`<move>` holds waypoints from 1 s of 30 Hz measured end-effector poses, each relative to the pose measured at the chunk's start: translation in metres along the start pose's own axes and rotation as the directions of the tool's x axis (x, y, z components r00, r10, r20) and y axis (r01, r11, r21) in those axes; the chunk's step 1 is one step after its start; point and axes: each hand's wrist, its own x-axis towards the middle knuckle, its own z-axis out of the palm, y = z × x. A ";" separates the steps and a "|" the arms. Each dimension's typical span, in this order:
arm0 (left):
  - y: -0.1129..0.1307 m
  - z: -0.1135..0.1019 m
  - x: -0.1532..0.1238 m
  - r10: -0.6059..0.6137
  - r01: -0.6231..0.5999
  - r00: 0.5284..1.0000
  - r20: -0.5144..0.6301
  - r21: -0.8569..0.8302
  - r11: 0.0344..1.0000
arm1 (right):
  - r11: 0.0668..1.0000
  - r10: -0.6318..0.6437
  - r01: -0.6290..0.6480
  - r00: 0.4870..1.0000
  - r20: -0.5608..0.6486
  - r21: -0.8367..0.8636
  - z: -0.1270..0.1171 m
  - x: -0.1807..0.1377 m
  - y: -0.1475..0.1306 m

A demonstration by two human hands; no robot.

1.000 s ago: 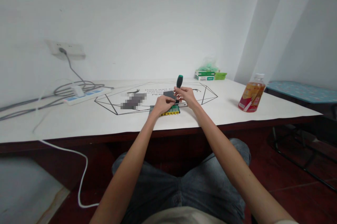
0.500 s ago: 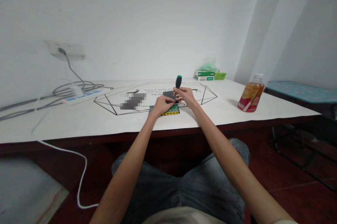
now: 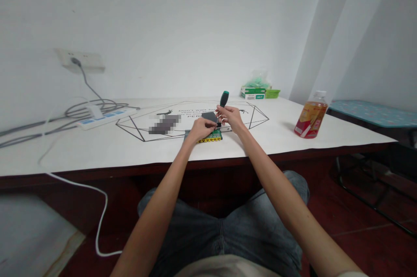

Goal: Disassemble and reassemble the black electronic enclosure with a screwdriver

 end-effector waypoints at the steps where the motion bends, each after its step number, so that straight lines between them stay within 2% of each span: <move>1: -0.001 0.000 0.000 0.003 -0.003 1.000 0.004 -0.004 1.000 | 1.000 0.000 0.000 1.000 -0.005 0.002 0.000 0.000 0.000; 14: -0.013 0.005 0.005 0.088 -0.087 0.996 -0.018 0.079 0.993 | 0.993 -0.027 0.030 0.999 -0.029 0.112 -0.006 0.002 -0.003; 17: -0.009 0.005 0.003 0.111 -0.105 0.994 -0.021 0.167 0.980 | 0.992 -0.019 0.030 0.996 -0.089 0.124 -0.016 0.004 -0.004; 19: -0.002 0.004 0.000 0.107 -0.099 0.994 -0.018 0.263 0.960 | 0.993 -0.031 0.049 0.985 -0.171 0.103 -0.027 0.006 -0.005; 22: 0.017 0.005 -0.002 0.067 -0.054 0.998 -0.010 0.472 0.880 | 0.990 -0.139 0.137 0.926 -0.352 -0.030 -0.047 0.006 -0.003; 25: 0.041 0.013 0.000 0.068 -0.076 0.997 0.036 0.600 0.797 | 0.940 -0.303 0.169 0.812 -0.498 -0.296 -0.065 0.005 0.000; 30: 0.070 0.044 0.014 0.059 -0.119 0.991 0.120 0.577 0.808 | 0.772 -0.514 0.102 0.679 -0.523 -0.627 -0.081 -0.001 0.001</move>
